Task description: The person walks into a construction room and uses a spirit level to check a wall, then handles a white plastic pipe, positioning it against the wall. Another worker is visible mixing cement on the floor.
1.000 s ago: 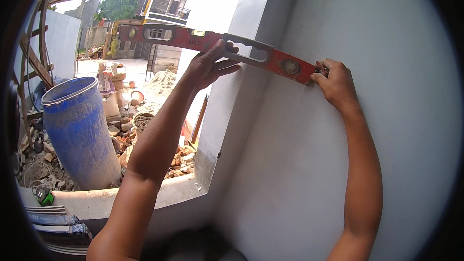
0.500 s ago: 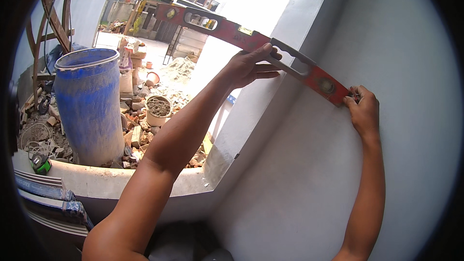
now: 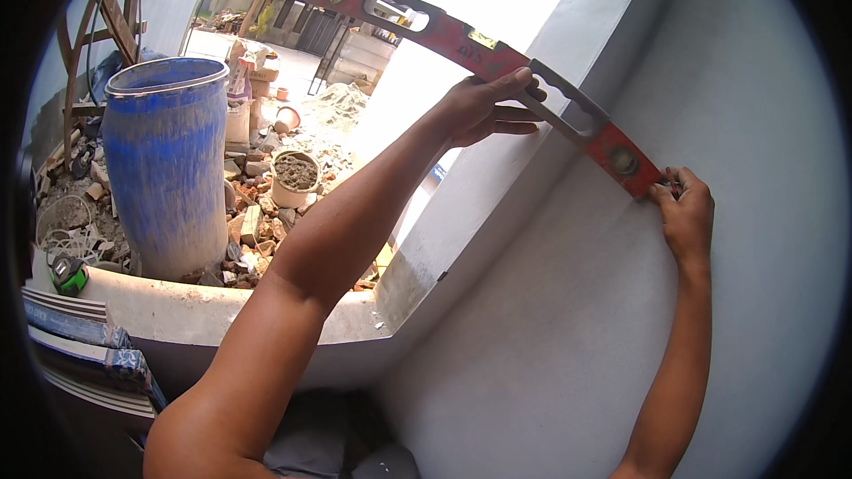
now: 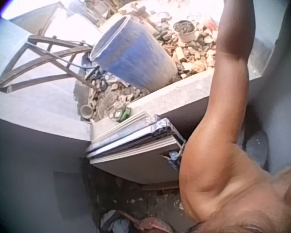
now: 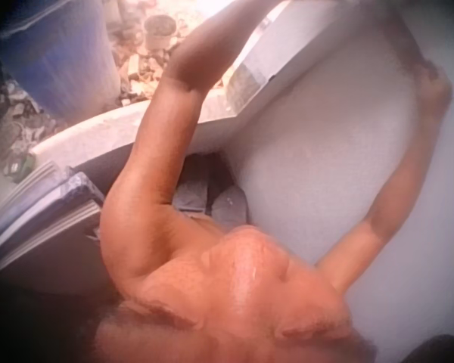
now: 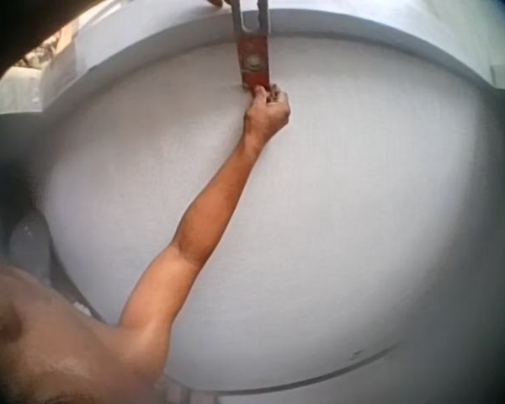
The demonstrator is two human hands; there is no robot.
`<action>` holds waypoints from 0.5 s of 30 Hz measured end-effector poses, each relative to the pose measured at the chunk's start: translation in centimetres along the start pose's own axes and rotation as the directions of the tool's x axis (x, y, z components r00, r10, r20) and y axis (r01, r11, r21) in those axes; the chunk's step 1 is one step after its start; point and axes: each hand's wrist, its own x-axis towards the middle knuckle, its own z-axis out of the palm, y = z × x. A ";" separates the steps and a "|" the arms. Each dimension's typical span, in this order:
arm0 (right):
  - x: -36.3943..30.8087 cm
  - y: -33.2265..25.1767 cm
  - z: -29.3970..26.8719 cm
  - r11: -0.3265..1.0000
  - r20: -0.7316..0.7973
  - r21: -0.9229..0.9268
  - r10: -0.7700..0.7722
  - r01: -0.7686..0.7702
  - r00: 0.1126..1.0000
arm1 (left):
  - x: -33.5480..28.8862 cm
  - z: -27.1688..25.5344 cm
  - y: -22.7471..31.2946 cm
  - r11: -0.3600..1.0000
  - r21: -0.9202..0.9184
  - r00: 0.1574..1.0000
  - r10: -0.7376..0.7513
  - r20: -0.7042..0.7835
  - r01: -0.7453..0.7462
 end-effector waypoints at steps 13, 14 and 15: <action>-1.9 -2.7 -1.4 0.975 -0.139 0.131 0.195 -0.178 0.971 | 0.2 -0.3 -0.2 1.000 0.015 1.000 0.001 0.000 -0.001; -2.6 -3.4 -2.1 0.947 -0.042 0.207 0.261 -0.247 0.964 | 0.2 -0.3 -0.3 1.000 0.028 1.000 0.002 0.006 -0.002; -3.5 -4.0 -1.5 0.915 -0.085 0.377 0.188 -0.143 0.979 | 0.3 -0.3 -0.3 0.999 0.044 1.000 0.015 0.010 -0.015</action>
